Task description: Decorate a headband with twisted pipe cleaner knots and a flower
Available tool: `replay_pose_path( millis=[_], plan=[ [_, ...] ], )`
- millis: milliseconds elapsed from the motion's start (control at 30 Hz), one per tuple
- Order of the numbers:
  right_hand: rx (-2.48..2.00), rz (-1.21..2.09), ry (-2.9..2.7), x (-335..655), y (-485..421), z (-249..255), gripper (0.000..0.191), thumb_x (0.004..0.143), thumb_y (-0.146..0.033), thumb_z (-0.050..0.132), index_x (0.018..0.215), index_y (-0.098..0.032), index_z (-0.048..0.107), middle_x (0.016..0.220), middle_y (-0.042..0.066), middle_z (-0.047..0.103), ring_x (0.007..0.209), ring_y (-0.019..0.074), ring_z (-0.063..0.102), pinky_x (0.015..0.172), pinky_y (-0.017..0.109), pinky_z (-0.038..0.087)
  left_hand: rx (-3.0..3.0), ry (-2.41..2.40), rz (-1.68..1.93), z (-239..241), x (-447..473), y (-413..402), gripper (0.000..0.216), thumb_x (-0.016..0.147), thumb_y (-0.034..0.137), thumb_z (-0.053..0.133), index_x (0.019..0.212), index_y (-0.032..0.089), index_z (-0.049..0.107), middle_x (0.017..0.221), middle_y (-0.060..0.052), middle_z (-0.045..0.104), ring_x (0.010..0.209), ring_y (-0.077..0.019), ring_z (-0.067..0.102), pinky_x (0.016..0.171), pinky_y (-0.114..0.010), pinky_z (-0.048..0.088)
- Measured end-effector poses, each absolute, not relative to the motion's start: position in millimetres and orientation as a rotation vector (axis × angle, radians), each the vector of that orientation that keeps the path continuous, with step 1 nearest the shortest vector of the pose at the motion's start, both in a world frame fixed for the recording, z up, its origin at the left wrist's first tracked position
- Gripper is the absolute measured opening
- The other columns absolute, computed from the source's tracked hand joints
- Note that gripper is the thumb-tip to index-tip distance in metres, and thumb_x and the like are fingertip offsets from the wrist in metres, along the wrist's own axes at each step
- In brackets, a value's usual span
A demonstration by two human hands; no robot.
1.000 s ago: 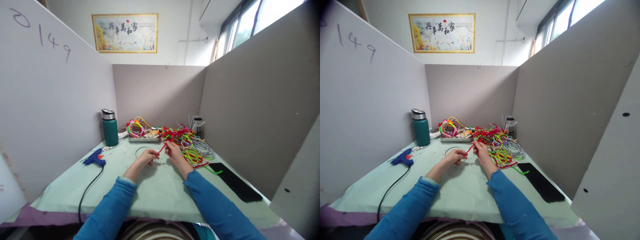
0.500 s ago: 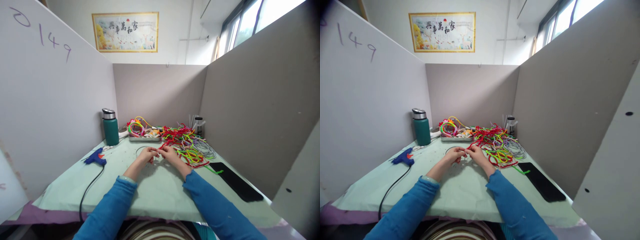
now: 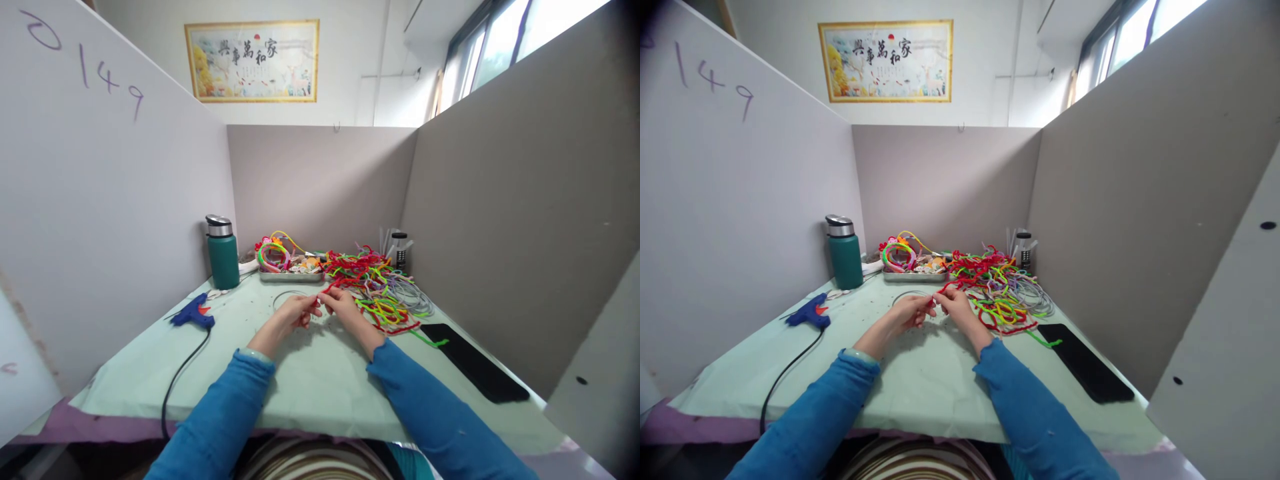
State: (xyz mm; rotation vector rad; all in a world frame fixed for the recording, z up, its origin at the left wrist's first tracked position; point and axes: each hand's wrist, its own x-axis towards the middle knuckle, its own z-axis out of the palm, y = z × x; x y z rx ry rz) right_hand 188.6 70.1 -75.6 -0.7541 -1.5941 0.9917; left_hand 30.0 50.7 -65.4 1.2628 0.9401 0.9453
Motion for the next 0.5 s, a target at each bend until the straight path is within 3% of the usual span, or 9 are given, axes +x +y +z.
replay_pose_path(
  millis=[500],
  plan=[
    [-0.766,0.983,-1.513,188.6,66.9,-73.9,0.027,0.072,-0.043,0.062,0.064,-0.018,0.055,0.048,-0.006,0.045,0.046,0.0089,0.038,0.048,0.024,0.028,1.306,0.870,0.946,-65.2,31.0,48.3,0.031,0.068,0.040,0.068,0.077,0.013,0.057,0.071,-0.002,0.061,0.038,-0.0033,0.039,0.040,-0.021,0.033]
  ],
)
